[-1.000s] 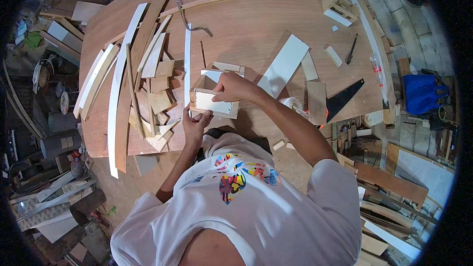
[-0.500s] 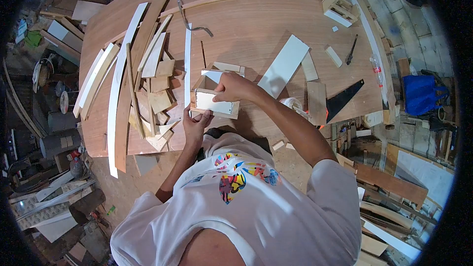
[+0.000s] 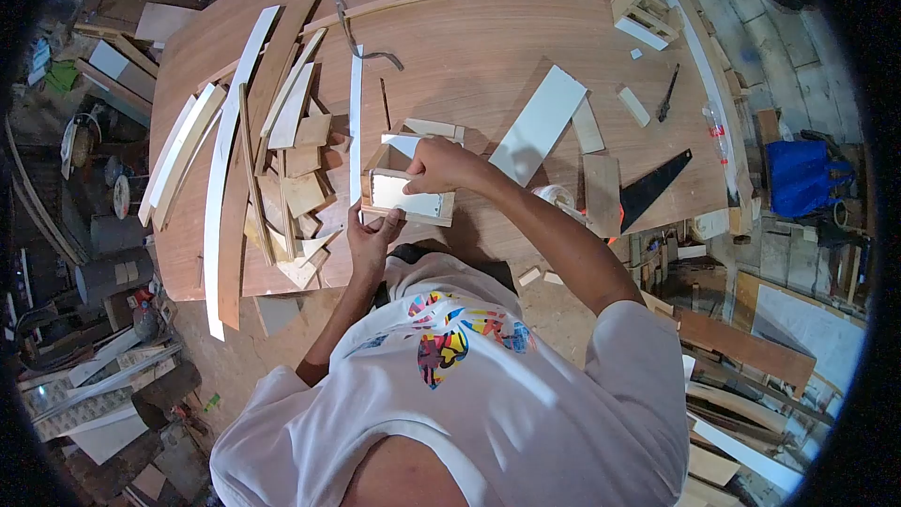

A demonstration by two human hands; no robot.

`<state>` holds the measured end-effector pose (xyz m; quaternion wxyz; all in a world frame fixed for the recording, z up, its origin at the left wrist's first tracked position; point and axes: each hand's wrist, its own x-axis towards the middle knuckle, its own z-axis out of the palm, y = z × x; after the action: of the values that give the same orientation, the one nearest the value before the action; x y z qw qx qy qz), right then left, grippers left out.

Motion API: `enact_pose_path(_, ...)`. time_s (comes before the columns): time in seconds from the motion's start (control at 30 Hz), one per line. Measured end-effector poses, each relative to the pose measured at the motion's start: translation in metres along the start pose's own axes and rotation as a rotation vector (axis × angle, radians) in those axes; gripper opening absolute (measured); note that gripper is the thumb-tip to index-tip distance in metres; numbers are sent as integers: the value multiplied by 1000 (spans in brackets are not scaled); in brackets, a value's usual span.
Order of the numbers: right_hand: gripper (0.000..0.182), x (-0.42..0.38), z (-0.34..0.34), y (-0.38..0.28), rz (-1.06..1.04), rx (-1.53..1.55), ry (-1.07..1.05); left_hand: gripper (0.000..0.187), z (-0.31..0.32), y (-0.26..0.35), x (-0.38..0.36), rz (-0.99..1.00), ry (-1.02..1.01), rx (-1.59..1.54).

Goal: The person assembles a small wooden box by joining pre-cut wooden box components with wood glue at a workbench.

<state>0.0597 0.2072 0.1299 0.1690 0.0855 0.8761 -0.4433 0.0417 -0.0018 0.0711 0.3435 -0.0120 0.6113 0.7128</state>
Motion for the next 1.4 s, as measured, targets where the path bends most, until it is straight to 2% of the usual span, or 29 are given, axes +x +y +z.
enact_pose_path(0.1, 27, 0, -5, -10, 45, -82, -52, 59, 0, -2, 2, 23, -11, 1)
enact_pose_path(0.17, 25, 1, -6, -12, -21, -110, -24, 58, -1, -2, 2, 28, -18, 19)
enact_pose_path(0.33, 24, 5, -8, -8, -22, -43, -60, 58, 1, 3, 0, -2, -14, 77)
enact_pose_path(0.5, 24, 5, -8, -8, -24, -66, -99, 58, 2, 2, -2, 3, 3, -3)
enact_pose_path(0.7, 27, 4, 4, -2, -82, -53, -22, 55, -5, -8, 1, 38, -15, 17)
enact_pose_path(0.73, 32, 1, 0, -9, -18, -111, -65, 55, -7, -10, 2, 37, -14, 18)
enact_pose_path(0.8, 37, -5, 6, -9, 45, -171, -110, 55, -14, -12, 5, -117, -8, -248)
enact_pose_path(0.87, 56, -10, 24, 13, -168, -296, 380, 57, -18, -8, 10, -190, -30, -311)
enact_pose_path(0.9, 56, -11, 26, 20, -170, -296, 378, 61, -19, -6, 11, -262, -56, -372)
enact_pose_path(0.97, 68, -15, 26, 40, 16, 9, 654, 65, -16, -7, 10, -284, -30, -286)
enact_pose_path(1.0, 70, -10, 37, 77, 146, 451, 585, 65, -20, -12, 11, -324, -38, -289)
enact_pose_path(1.03, 70, -21, 41, 76, 150, 452, 590, 66, -23, -15, 12, -365, -45, -290)
enact_pose_path(1.1, 71, -53, 64, 67, 648, 995, 576, 68, -29, -19, 11, -382, -107, -286)
enact_pose_path(1.13, 71, -65, 72, 62, 648, 997, 580, 70, -30, -18, 9, -394, -166, -286)
enact_pose_path(1.2, 73, -84, 85, 56, 506, 1734, 179, 71, -30, -17, 4, -414, -232, -278)
enact_pose_path(1.3, 66, -83, 112, 65, 393, 1751, 209, 73, -34, -21, -2, -458, -299, -298)
enact_pose_path(1.37, 65, -80, 121, 73, 402, 1731, 251, 74, -37, -24, -2, -470, -304, -325)
enact_pose_path(1.4, 63, -78, 121, 73, 412, 1708, 297, 68, -38, -26, -2, -454, -316, -376)
